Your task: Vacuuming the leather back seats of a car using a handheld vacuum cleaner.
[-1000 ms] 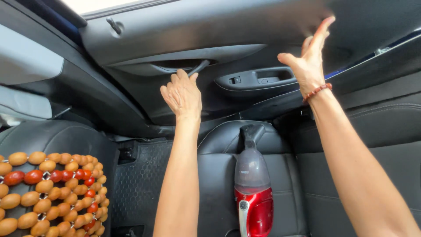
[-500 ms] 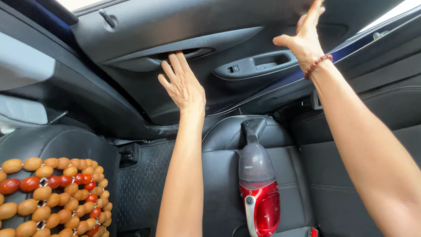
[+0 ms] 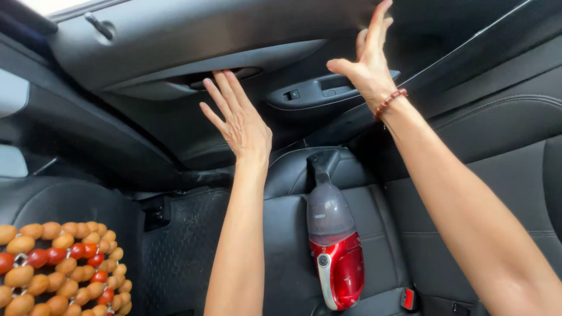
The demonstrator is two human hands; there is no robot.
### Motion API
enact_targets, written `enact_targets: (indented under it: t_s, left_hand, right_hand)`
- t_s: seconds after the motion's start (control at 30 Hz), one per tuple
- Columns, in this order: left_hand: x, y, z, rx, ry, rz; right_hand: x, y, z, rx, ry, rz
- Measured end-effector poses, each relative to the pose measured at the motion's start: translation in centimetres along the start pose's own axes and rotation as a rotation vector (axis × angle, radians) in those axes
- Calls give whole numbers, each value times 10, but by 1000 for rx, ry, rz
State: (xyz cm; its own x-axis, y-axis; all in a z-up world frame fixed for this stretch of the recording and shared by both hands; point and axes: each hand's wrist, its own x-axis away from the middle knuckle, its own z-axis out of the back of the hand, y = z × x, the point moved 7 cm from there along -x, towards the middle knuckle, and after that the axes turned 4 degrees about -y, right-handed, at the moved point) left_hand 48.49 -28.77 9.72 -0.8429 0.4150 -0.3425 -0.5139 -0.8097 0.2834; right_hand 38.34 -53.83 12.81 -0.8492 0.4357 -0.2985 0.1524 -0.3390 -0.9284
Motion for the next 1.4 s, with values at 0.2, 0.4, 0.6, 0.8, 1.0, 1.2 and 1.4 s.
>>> enact_targets:
  t_s: [0.2,0.4,0.6,0.8,1.0,1.2,1.4]
  left_hand:
    - [-25,2,9,-12,-72,-49]
    - [-44,1,-7,-62,22,-67]
    - [-62,7,0,-38,-22,-58]
    - [-72,12,-13,-113,-23,-33]
    - [-74,10,-16,-166,-136,9]
    - [-71,8,-19,-209,-151,7]
    - [-64,11,-10,-174,-165,-8]
  right_hand:
    - [-34,15,-2,-84,40,12]
    - [-72,38,6,-53,59,-10]
    - [-113,64,10,-207,69,73]
    - [-126,66,13,-160,33,65]
    - [-120,46,15,-130,21,-54]
    - [-129,74,29,47,-10,29]
    - [-13,-13,-44,-116,-28,-51]
